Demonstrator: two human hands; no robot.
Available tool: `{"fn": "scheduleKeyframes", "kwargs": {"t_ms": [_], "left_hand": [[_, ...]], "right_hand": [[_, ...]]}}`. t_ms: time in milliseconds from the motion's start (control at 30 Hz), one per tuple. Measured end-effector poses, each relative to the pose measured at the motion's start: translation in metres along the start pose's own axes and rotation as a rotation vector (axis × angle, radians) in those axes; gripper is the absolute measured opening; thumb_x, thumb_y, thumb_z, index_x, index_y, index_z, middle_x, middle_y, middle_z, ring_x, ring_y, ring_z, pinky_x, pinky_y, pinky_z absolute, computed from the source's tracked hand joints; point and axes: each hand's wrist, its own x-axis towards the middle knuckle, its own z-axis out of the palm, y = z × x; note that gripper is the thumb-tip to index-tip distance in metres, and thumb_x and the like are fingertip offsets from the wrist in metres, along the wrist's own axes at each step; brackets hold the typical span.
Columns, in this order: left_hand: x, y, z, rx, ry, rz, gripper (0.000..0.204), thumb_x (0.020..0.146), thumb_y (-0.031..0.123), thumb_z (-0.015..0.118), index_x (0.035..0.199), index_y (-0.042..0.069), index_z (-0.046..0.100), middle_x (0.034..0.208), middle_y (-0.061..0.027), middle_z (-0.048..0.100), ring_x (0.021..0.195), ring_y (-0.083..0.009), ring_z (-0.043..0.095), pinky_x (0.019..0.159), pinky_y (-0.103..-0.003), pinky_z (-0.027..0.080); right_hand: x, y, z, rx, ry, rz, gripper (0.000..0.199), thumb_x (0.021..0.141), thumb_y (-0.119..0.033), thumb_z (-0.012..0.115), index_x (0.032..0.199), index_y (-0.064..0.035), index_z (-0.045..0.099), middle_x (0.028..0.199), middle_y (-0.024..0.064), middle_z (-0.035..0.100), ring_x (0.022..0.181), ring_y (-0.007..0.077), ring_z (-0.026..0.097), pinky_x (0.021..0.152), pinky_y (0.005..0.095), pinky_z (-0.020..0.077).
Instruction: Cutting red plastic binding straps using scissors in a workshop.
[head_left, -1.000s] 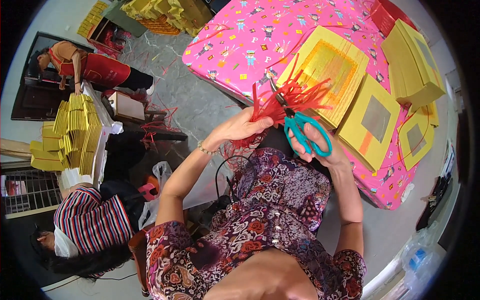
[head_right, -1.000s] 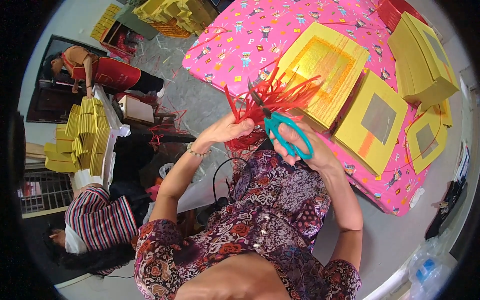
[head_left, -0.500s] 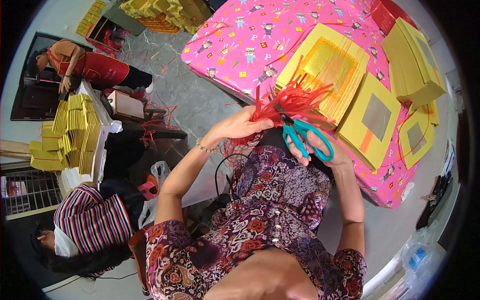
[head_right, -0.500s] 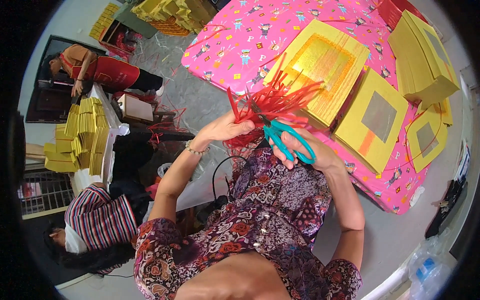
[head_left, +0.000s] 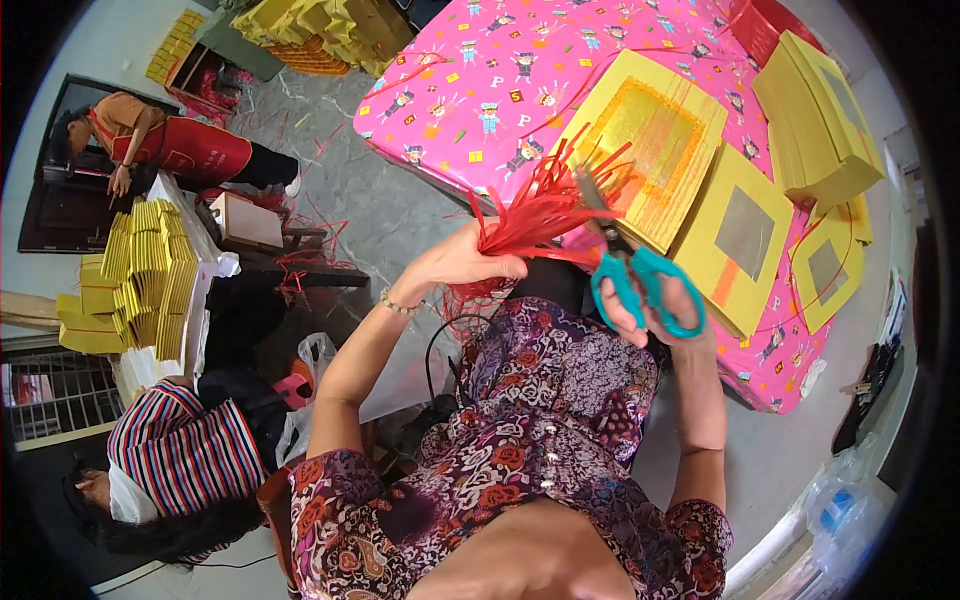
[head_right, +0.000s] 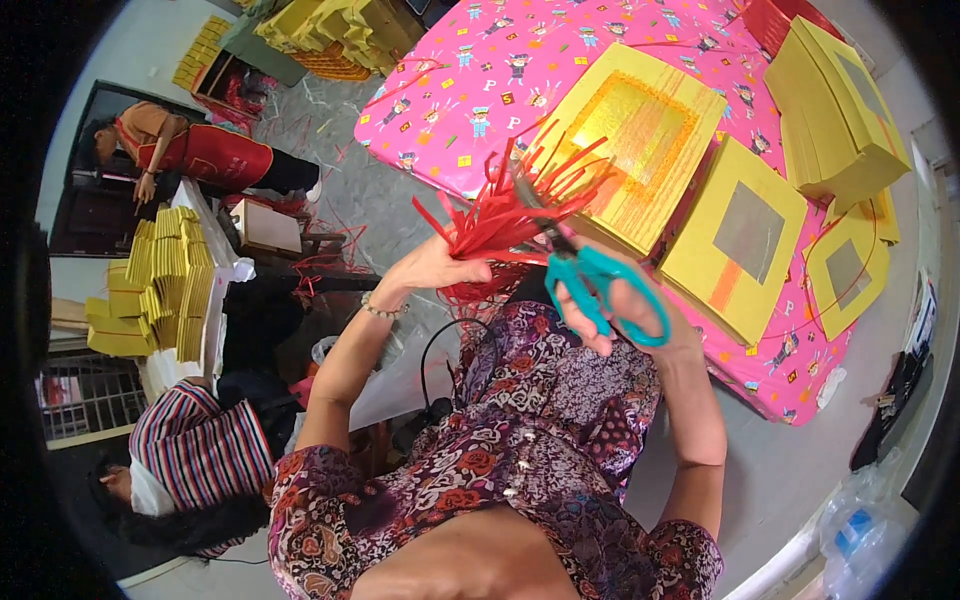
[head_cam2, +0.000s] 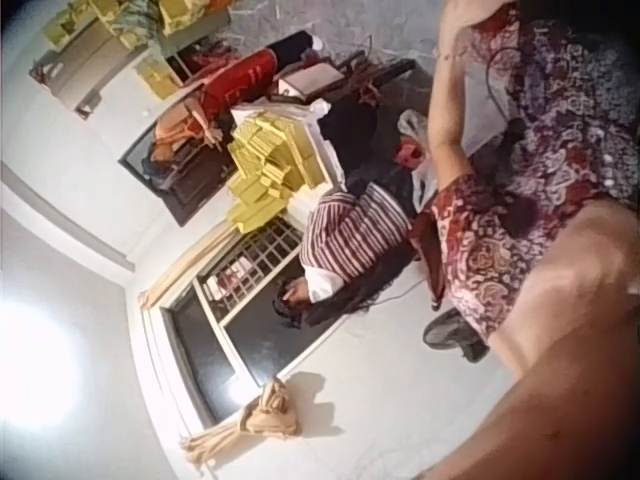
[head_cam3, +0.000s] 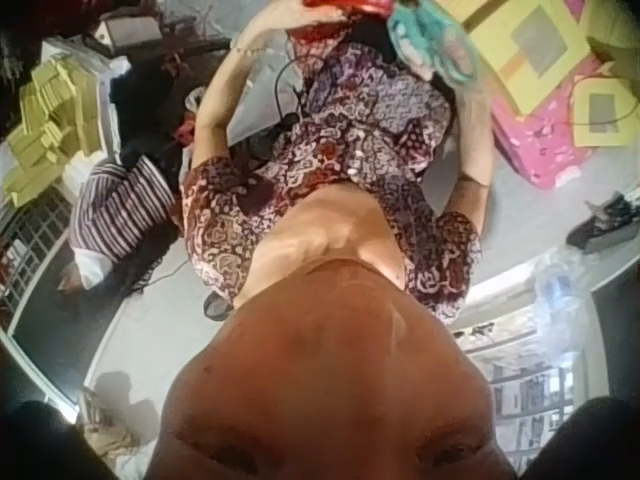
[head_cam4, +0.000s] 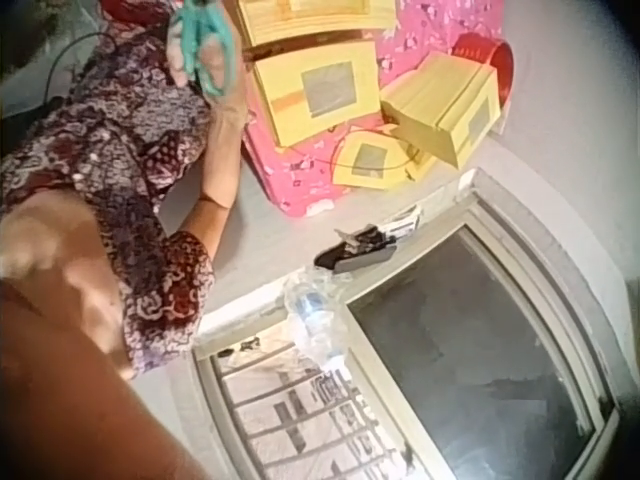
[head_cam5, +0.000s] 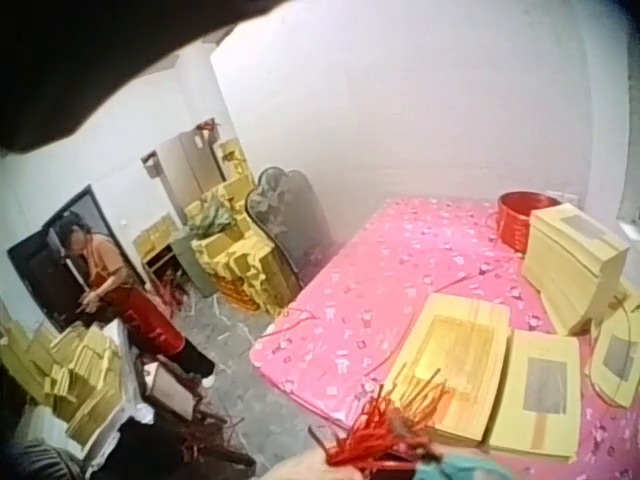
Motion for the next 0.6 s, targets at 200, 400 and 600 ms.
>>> {"fn": "scheduleKeyframes", "kwargs": {"t_ms": [200,400,600], "left_hand": [[-0.001,0.003,-0.001,0.153,-0.015,0.046,0.047,0.072,0.022,0.078,0.110,0.002,0.058,0.094,-0.0005,0.067,0.081,-0.0079,0.057,0.075,-0.027,0.047],[-0.002,0.006,-0.003,0.327,-0.037,0.091,0.049,0.075,0.023,0.074,0.115,0.003,0.055,0.091,-0.0100,0.067,0.079,-0.0141,0.063,0.072,-0.031,0.049],[-0.003,0.016,-0.001,0.351,-0.012,0.065,0.051,0.075,0.025,0.073,0.115,0.000,0.054,0.088,-0.0128,0.066,0.072,-0.0185,0.060,0.069,-0.033,0.047]], "right_hand": [[-0.008,-0.006,-0.011,0.145,-0.013,-0.003,0.076,0.081,-0.069,0.043,0.105,0.0022,0.048,0.070,0.0061,0.052,0.049,0.0112,0.049,0.043,0.0213,0.0384],[-0.010,-0.002,-0.009,-0.009,-0.055,0.121,0.072,0.080,-0.071,0.043,0.103,-0.0026,0.050,0.071,0.0065,0.053,0.051,0.0123,0.051,0.044,0.0214,0.0388],[-0.013,0.007,-0.015,-0.125,-0.105,0.180,0.072,0.080,-0.074,0.038,0.100,-0.0055,0.050,0.070,0.0003,0.054,0.052,0.0074,0.053,0.043,0.0172,0.0310]]}}
